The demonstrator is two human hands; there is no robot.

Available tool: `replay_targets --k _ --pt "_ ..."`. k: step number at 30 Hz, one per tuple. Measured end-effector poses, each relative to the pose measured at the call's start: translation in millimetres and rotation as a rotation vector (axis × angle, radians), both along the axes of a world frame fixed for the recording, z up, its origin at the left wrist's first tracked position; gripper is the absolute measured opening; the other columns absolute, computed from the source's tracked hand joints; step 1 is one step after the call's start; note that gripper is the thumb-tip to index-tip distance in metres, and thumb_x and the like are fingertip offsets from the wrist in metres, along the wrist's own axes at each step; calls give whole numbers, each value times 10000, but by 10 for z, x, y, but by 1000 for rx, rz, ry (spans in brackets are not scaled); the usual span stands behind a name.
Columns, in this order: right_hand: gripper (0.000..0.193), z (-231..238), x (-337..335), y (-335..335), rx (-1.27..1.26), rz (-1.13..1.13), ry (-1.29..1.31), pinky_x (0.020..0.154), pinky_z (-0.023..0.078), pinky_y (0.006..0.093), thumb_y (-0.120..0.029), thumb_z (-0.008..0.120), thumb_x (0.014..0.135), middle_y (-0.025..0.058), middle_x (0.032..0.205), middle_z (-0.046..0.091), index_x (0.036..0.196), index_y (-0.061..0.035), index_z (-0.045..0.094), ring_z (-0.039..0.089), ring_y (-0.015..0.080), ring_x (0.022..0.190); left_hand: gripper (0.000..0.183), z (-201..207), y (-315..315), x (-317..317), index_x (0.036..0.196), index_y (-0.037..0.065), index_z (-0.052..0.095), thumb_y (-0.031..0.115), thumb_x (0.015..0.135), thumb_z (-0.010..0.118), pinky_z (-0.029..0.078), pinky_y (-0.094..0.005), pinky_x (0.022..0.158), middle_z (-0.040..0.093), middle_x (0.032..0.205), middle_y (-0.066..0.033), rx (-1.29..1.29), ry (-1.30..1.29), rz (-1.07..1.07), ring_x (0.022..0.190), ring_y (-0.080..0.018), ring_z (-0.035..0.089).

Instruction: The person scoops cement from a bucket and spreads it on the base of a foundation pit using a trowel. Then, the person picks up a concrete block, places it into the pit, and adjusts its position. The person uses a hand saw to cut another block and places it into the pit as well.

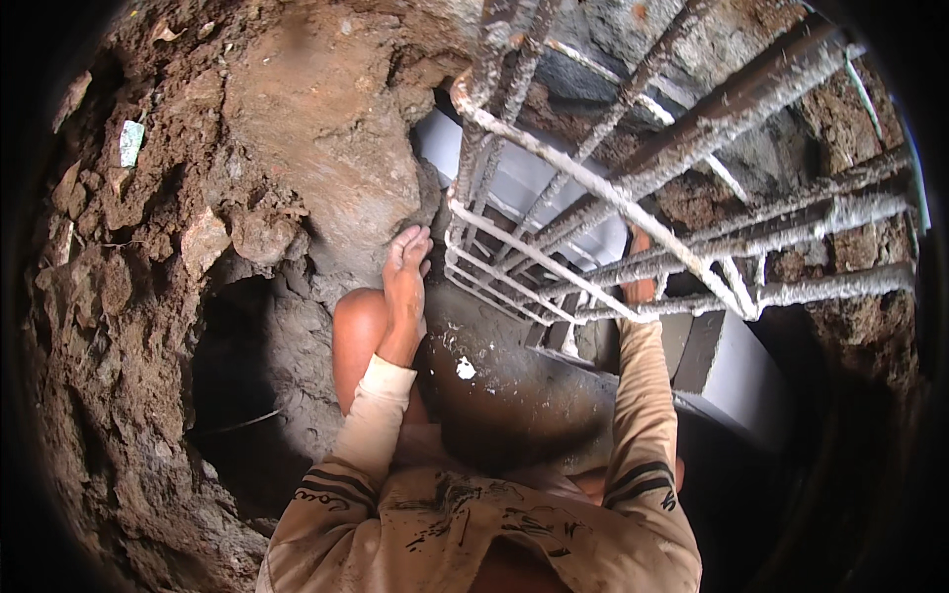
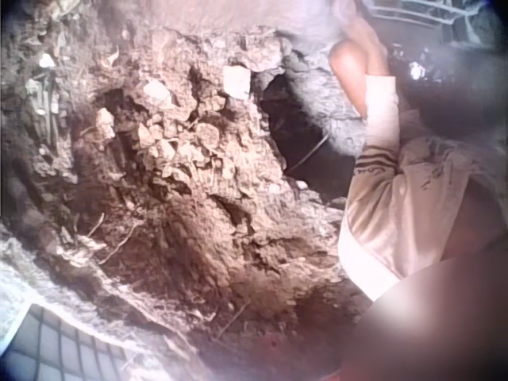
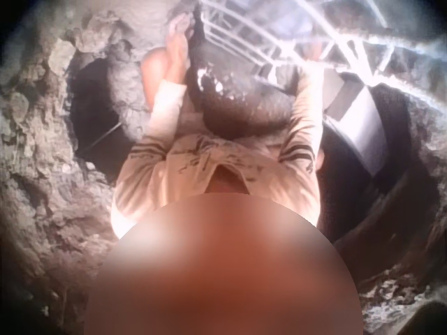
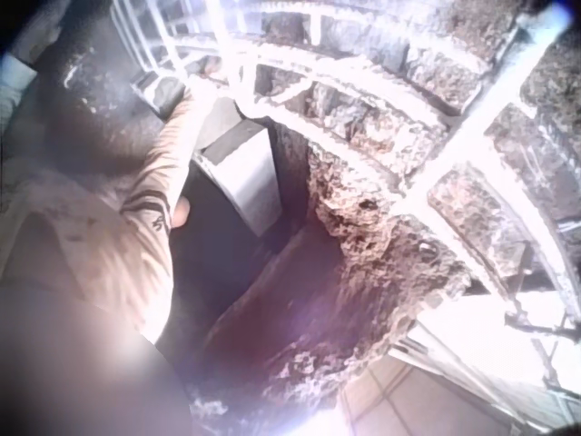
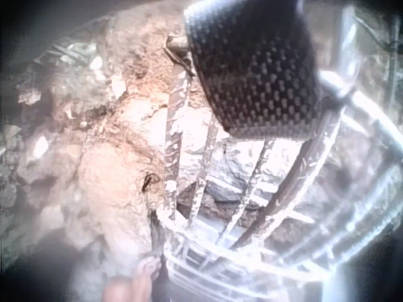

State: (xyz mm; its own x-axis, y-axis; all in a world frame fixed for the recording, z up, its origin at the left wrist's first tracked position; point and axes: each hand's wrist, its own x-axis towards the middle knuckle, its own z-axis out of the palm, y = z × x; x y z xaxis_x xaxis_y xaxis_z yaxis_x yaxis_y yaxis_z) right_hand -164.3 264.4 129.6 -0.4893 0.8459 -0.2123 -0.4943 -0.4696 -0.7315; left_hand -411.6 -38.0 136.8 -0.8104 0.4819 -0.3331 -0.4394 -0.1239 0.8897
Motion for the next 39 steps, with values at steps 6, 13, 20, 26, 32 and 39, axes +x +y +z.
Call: replay_targets --k 6,13,20,26,32,39 --pt "504 79 -136 132 13 1 23 1013 520 428 -367 618 963 123 1321 666 1332 -26 589 653 298 1162 425 91 44 -66 1412 37 561 260 1051 531 392 -372 1104 642 1383 -96 -23 21 -40 1296 -208 573" --pt "509 -22 -330 74 1 16 42 1014 518 428 -373 616 964 123 1326 663 1336 -27 588 650 298 1166 506 209 16 -133 1495 41 498 296 1058 509 341 -397 1164 578 1488 -82 -88 70 -148 1394 -224 510" --pt "514 -34 -357 40 -1 20 27 1015 516 428 -380 614 965 123 1330 661 1339 -28 588 648 298 1169 603 107 196 -55 1508 -36 468 362 1059 530 279 -307 1200 494 1560 -123 -14 65 -270 1437 -226 446" --pt "519 -5 -423 30 -2 36 18 1016 514 428 -386 613 966 123 1334 659 1342 -28 587 646 298 1173 625 67 281 -160 1455 -29 544 437 1038 540 327 -324 1157 576 1476 -108 0 -23 -246 1352 -213 509" --pt "524 45 -398 32 2 38 10 1018 512 427 -392 612 967 123 1338 657 1344 -29 587 644 298 1176 610 2 348 -202 1445 -32 556 418 1033 565 350 -306 1136 594 1452 -113 77 -16 -229 1329 -210 538" --pt "529 75 -399 9 11 45 -10 1019 510 427 -398 610 968 123 1342 655 1348 -30 586 641 298 1180 601 10 372 -274 1459 -10 551 422 1042 561 346 -304 1149 588 1460 -108 117 -40 -231 1345 -197 521"
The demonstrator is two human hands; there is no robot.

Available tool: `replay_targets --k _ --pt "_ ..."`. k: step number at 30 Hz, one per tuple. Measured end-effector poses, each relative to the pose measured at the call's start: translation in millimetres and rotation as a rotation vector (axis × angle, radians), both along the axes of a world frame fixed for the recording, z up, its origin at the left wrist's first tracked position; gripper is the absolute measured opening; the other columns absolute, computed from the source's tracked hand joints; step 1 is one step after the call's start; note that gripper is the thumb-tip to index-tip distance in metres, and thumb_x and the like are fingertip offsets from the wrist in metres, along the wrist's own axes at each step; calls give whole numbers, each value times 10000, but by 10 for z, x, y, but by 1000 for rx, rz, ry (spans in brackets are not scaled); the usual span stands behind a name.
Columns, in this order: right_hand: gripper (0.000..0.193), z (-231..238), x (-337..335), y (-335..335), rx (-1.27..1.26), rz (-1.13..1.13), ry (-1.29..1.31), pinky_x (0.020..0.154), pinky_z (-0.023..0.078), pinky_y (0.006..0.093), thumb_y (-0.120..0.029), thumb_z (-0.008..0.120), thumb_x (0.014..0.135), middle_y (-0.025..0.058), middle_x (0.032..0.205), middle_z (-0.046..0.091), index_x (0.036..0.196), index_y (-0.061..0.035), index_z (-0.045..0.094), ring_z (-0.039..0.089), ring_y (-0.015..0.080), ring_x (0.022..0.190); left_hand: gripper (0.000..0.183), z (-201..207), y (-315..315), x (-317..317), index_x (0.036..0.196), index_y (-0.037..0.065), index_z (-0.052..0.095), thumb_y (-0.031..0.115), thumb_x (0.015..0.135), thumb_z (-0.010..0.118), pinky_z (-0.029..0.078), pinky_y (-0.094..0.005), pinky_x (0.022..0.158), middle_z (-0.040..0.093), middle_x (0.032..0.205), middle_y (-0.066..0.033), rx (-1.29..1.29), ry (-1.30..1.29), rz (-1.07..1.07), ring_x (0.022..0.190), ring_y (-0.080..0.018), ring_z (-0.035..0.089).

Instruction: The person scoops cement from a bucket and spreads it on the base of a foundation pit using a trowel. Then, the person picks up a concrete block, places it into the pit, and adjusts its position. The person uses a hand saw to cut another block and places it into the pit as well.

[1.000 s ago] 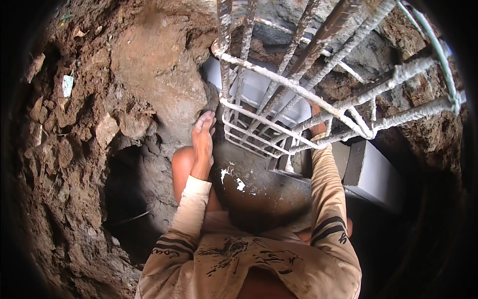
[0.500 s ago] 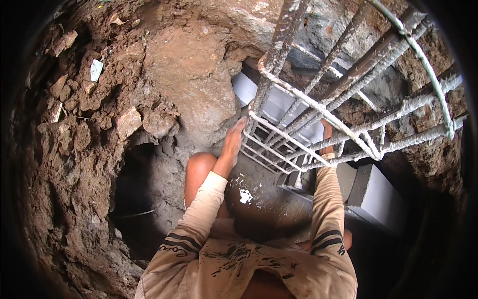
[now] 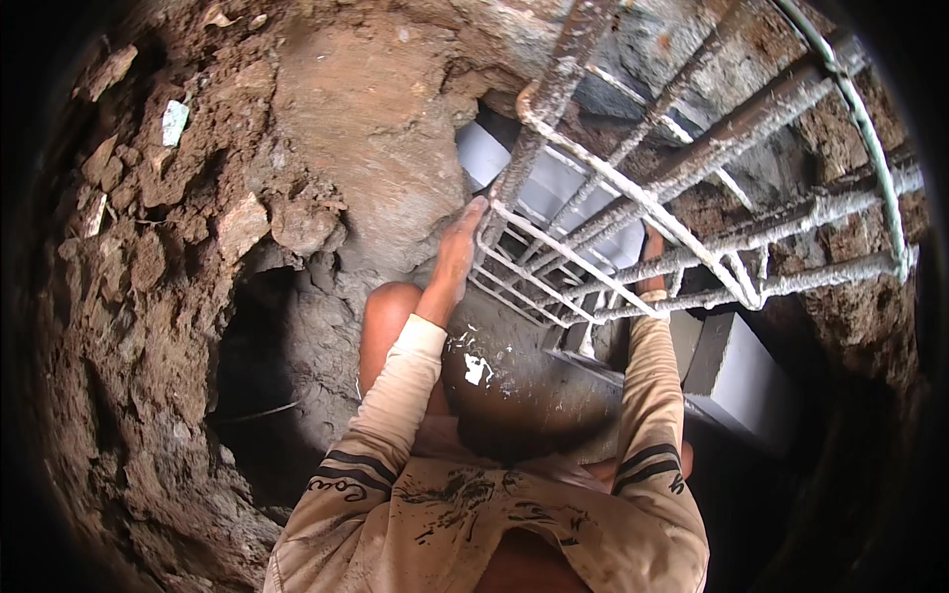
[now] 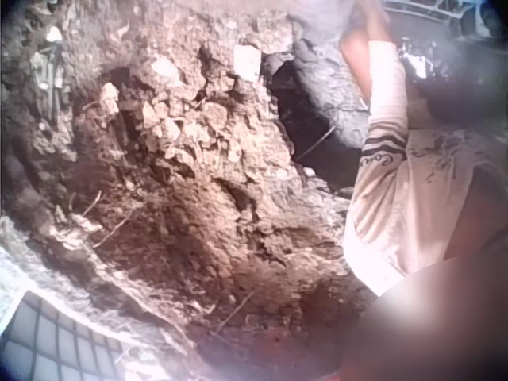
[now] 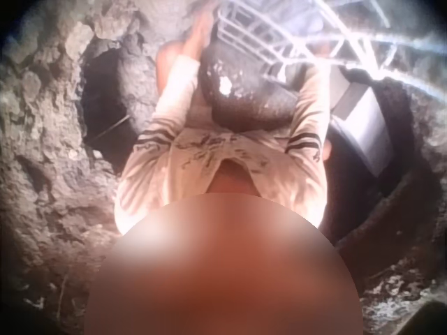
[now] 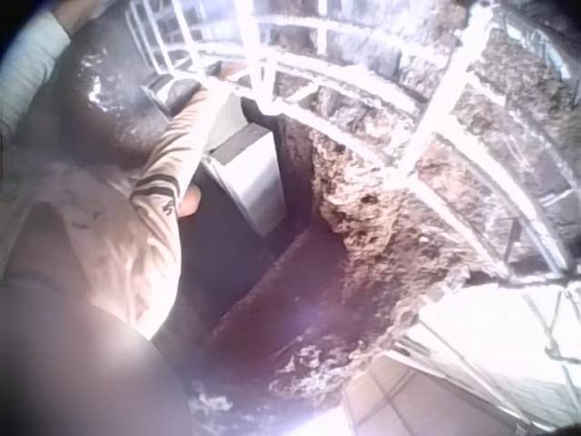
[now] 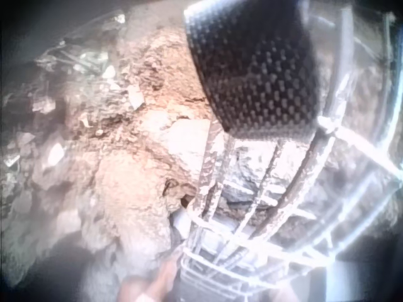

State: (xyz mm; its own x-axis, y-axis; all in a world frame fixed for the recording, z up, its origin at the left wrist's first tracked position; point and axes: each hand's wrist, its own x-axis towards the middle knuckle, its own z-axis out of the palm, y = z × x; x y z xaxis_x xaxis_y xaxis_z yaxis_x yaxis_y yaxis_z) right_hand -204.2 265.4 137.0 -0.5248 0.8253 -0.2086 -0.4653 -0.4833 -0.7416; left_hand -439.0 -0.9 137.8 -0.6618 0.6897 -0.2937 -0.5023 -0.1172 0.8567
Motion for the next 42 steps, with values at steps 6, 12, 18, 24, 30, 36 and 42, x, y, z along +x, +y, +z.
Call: replay_targets --k 6,12,18,24,30,36,42 --pt "534 -48 15 -85 -18 5 -15 1020 508 427 -404 609 969 123 1346 653 1351 -31 586 639 298 1183 688 -194 209 -99 1541 -13 429 466 1053 508 229 -320 1224 435 1602 -131 56 38 -67 1488 -218 371" --pt "539 -49 20 -53 -11 24 -35 1021 507 427 -410 607 971 123 1350 651 1353 -32 585 637 297 1187 752 -170 357 -125 1528 -30 438 500 1002 530 214 -332 1229 333 1647 -166 8 -44 -160 1508 -250 315" --pt "543 -33 -78 -67 -13 52 -33 1022 505 427 -415 606 972 123 1354 649 1356 -32 585 634 297 1190 693 -223 498 -354 1523 -19 445 434 1011 559 248 -326 1208 289 1654 -172 45 -193 -211 1469 -267 329" --pt "548 -52 31 -41 -6 31 -48 1023 503 426 -421 605 973 123 1357 647 1359 -33 584 632 297 1194 803 -87 825 -393 1632 19 180 434 1051 548 113 -317 1258 156 1699 -214 181 258 -214 1576 -280 137" --pt "553 -67 20 -98 -12 38 -54 1024 501 426 -427 603 974 123 1361 645 1362 -34 584 630 297 1197 884 -207 1125 -700 1639 37 149 445 1012 619 97 -344 1269 122 1700 -240 255 365 -268 1590 -309 79" --pt "557 -65 190 -152 -14 23 -71 1025 499 426 -433 602 975 123 1365 643 1365 -35 583 628 297 1200 1021 -229 1420 -694 1584 -69 241 487 886 738 250 -378 1226 266 1628 -322 -251 586 9 1534 -362 265" --pt "562 -97 357 -223 -32 8 -64 1026 497 426 -438 601 976 123 1369 641 1367 -36 583 626 297 1204 816 -383 1423 -663 1299 -173 563 519 881 673 415 -411 1096 570 1370 -370 -159 118 148 1310 -438 559"
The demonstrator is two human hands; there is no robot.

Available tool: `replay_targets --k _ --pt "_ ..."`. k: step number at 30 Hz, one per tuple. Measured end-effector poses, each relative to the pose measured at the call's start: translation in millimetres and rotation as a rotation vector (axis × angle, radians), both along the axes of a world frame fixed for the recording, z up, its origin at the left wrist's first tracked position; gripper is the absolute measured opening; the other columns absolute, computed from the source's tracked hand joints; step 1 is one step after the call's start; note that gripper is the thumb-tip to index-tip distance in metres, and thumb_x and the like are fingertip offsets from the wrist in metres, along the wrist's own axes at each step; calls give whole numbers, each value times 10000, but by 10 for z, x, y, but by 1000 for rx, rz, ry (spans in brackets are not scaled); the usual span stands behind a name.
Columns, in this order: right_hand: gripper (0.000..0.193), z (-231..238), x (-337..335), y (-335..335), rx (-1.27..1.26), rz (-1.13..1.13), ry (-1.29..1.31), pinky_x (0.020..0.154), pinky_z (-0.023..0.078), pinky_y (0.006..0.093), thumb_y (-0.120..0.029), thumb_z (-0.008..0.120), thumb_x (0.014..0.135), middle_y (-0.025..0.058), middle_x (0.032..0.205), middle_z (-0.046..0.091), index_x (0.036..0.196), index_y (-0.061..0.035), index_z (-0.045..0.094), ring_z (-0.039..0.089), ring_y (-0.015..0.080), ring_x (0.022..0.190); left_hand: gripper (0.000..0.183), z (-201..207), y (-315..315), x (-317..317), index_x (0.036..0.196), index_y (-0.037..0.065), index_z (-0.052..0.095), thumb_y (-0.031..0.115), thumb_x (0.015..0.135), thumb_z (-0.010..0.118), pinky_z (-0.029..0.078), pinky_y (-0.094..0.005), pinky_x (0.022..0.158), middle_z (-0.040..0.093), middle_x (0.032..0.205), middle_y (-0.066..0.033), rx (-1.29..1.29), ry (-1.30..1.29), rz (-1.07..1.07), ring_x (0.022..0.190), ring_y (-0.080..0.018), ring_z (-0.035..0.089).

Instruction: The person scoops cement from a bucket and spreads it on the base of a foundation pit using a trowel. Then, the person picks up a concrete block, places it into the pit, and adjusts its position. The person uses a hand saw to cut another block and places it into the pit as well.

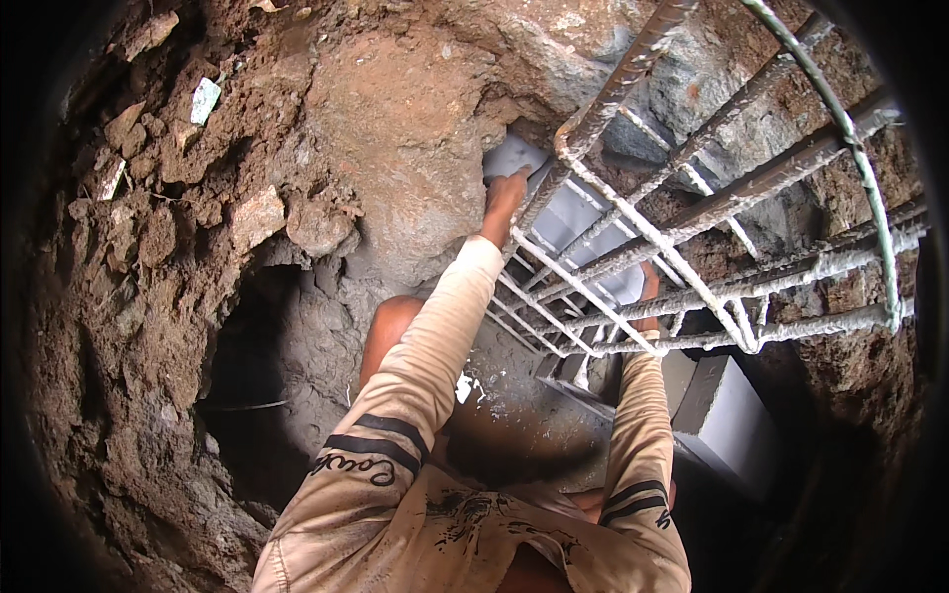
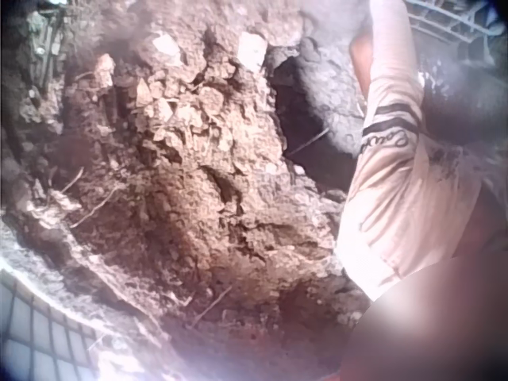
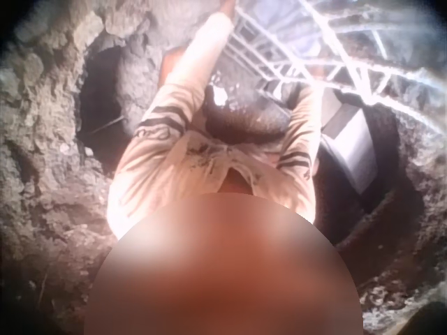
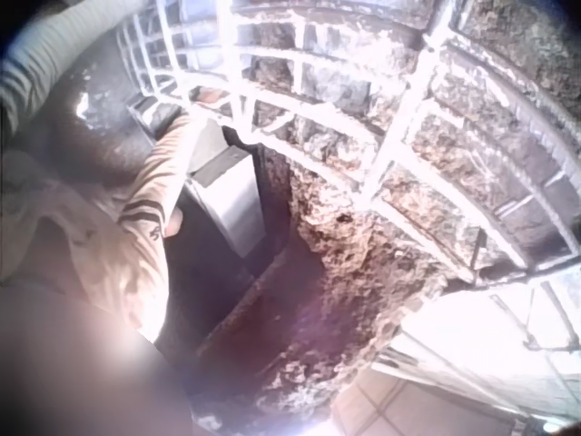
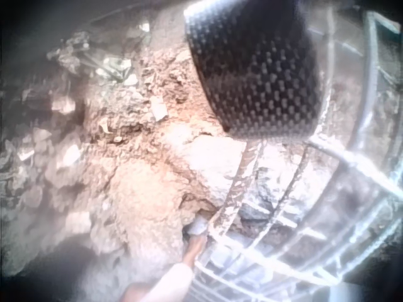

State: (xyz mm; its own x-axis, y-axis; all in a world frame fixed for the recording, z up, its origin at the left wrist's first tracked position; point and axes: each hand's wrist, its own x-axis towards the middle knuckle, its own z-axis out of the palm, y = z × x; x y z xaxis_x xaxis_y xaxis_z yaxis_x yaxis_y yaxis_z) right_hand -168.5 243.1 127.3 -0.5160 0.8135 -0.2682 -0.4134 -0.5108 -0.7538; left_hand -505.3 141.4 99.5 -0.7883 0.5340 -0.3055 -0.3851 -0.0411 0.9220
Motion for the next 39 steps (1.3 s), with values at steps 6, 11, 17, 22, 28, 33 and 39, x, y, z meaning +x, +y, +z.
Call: replay_targets --k 6,11,17,22,28,33,39 --pt "567 3 126 -9 3 -11 -1 1027 496 426 -444 599 977 123 1372 639 1370 -36 582 624 297 1207 568 856 -182 250 1096 -77 691 466 947 615 497 -435 912 704 1147 -273 84 13 53 1052 -344 672" --pt "571 -23 37 -80 -9 18 2 1028 494 426 -449 598 978 123 1376 638 1373 -37 582 622 297 1210 380 1071 -373 225 1194 -65 649 225 953 602 504 -398 887 720 1089 -232 53 417 107 1000 -271 673" --pt "576 -29 17 -32 -6 21 1 1029 492 425 -455 597 979 123 1379 636 1375 -38 581 620 296 1213 358 609 -187 36 1170 -60 655 218 950 602 511 -415 879 720 1073 -239 40 669 95 991 -299 676" --pt "580 -30 51 -60 -3 28 -4 1030 491 425 -460 596 979 123 1383 634 1378 -38 581 618 296 1216 341 402 -180 -19 1150 -56 660 211 947 602 517 -428 873 719 1060 -246 -77 771 76 983 -323 678" --pt "585 -34 50 -46 -6 35 -5 1031 489 425 -465 594 980 123 1386 632 1381 -39 581 616 296 1219 320 309 -124 -98 1126 -52 666 204 944 603 525 -445 865 718 1044 -253 -182 885 69 974 -351 680" --pt "589 -54 79 -34 -11 21 8 1032 487 425 -470 593 981 123 1389 631 1383 -40 580 614 296 1222 303 422 -1 -216 1106 -48 671 197 941 603 530 -458 859 717 1031 -260 -282 994 85 966 -375 683" --pt "593 -73 52 -47 -17 11 20 1033 485 425 -476 592 982 123 1393 629 1386 -41 580 612 296 1225 283 419 145 -342 1082 -43 676 190 938 603 538 -475 851 716 1015 -268 -440 1104 132 957 -403 685"
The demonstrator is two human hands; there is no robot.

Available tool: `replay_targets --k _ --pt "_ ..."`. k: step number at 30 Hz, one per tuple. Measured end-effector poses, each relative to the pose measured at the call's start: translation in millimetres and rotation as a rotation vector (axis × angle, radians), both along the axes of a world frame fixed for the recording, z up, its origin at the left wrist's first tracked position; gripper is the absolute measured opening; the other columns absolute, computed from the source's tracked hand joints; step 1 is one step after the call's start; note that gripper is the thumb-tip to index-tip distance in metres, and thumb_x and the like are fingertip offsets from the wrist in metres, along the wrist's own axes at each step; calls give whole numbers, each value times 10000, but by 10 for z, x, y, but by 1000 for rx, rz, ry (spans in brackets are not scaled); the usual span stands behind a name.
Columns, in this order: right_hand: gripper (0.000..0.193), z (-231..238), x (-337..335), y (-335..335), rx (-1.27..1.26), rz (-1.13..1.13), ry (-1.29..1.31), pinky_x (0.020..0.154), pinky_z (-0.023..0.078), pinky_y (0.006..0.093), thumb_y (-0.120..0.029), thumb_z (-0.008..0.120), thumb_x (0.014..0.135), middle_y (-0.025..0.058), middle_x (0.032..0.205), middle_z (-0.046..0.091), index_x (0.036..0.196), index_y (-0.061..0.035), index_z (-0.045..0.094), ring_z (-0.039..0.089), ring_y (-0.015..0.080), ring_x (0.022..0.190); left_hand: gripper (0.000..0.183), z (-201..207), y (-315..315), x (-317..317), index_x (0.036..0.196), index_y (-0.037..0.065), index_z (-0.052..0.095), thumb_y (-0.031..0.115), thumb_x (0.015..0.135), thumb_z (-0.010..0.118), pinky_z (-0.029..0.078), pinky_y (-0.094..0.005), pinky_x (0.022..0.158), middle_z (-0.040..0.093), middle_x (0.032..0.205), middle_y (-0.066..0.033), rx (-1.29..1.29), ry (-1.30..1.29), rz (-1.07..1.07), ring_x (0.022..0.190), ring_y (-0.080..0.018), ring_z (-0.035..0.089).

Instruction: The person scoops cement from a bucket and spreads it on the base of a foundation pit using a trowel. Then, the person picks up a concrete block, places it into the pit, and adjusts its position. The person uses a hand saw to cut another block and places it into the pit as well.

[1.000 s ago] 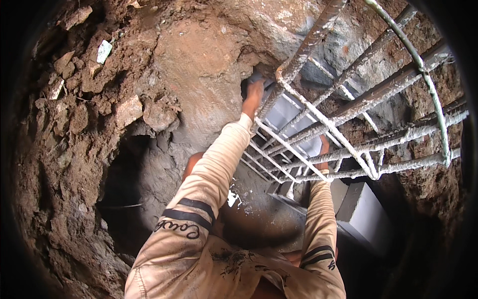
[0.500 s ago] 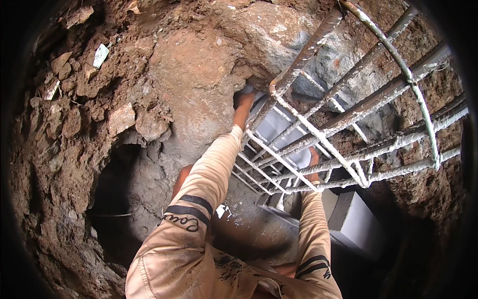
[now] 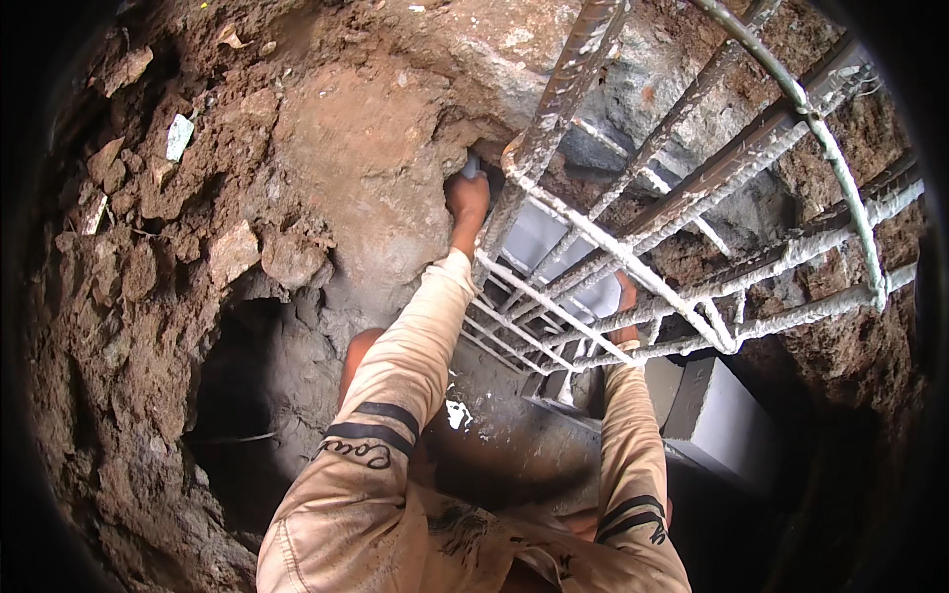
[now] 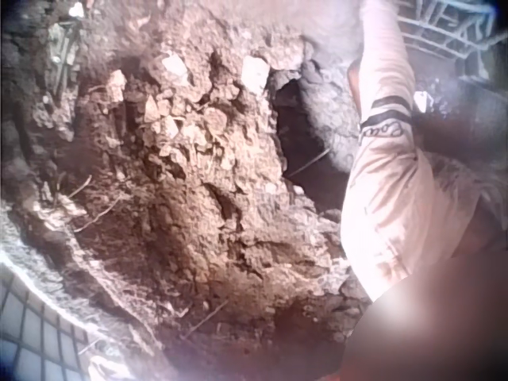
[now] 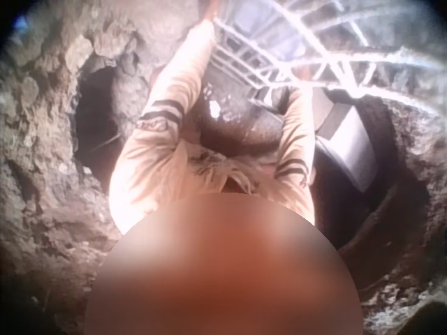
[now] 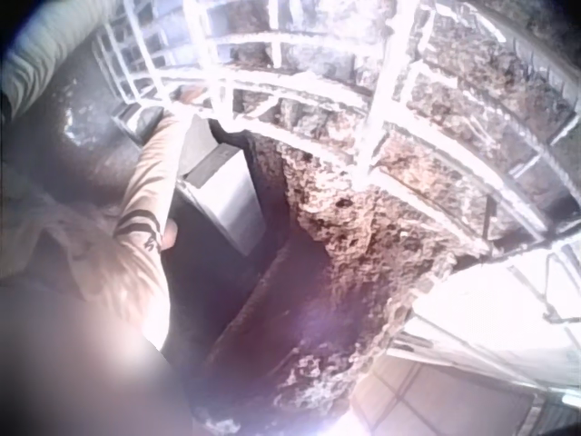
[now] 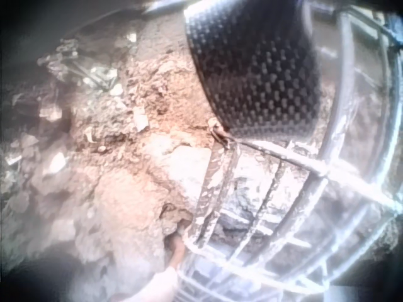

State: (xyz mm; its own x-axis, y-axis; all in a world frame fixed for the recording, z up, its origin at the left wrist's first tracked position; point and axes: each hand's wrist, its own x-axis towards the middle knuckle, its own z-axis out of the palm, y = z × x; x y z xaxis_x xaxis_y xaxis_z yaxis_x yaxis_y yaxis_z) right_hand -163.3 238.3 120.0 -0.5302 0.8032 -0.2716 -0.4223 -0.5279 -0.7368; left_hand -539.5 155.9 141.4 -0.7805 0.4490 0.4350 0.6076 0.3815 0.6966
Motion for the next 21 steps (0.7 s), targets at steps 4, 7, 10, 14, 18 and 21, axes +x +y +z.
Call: replay_targets --k 4,7,10,14,18,21 --pt "597 -23 -3 46 1 -3 -3 1034 484 424 -480 591 983 123 1396 627 1388 -41 579 610 296 1228 270 -104 26 20 1066 -39 680 185 936 603 542 -486 846 716 1004 -273 -58 61 45 951 -422 687" --pt "599 16 -94 134 11 3 8 1034 483 424 -482 590 983 123 1398 626 1389 -42 579 609 296 1229 261 -192 63 -12 1054 -37 683 181 934 603 546 -494 842 715 996 -276 -98 102 76 946 -436 688" --pt "601 39 -178 167 14 19 12 1035 482 424 -485 589 984 123 1399 626 1390 -42 579 608 296 1231 252 -279 54 -46 1042 -35 686 177 932 603 550 -502 838 715 988 -280 -123 131 100 942 -450 690" --pt "605 -10 -247 88 6 44 17 1035 481 424 -489 588 985 123 1402 624 1392 -43 579 606 296 1233 240 -239 -57 -94 1030 -34 685 168 932 600 551 -518 834 711 990 -286 -67 96 68 940 -469 687" --pt "608 -56 -190 113 14 24 11 1036 480 424 -493 588 985 123 1405 623 1394 -43 578 605 296 1236 251 345 -219 287 1103 -32 670 147 951 581 534 -516 850 689 1100 -288 73 -41 -125 995 -467 665" --pt "610 -71 -462 191 19 61 37 1037 479 424 -496 587 986 123 1406 622 1396 -44 578 604 295 1237 297 351 -410 357 1209 -3 661 143 967 569 512 -500 894 664 1198 -286 113 -202 -311 1079 -471 632"
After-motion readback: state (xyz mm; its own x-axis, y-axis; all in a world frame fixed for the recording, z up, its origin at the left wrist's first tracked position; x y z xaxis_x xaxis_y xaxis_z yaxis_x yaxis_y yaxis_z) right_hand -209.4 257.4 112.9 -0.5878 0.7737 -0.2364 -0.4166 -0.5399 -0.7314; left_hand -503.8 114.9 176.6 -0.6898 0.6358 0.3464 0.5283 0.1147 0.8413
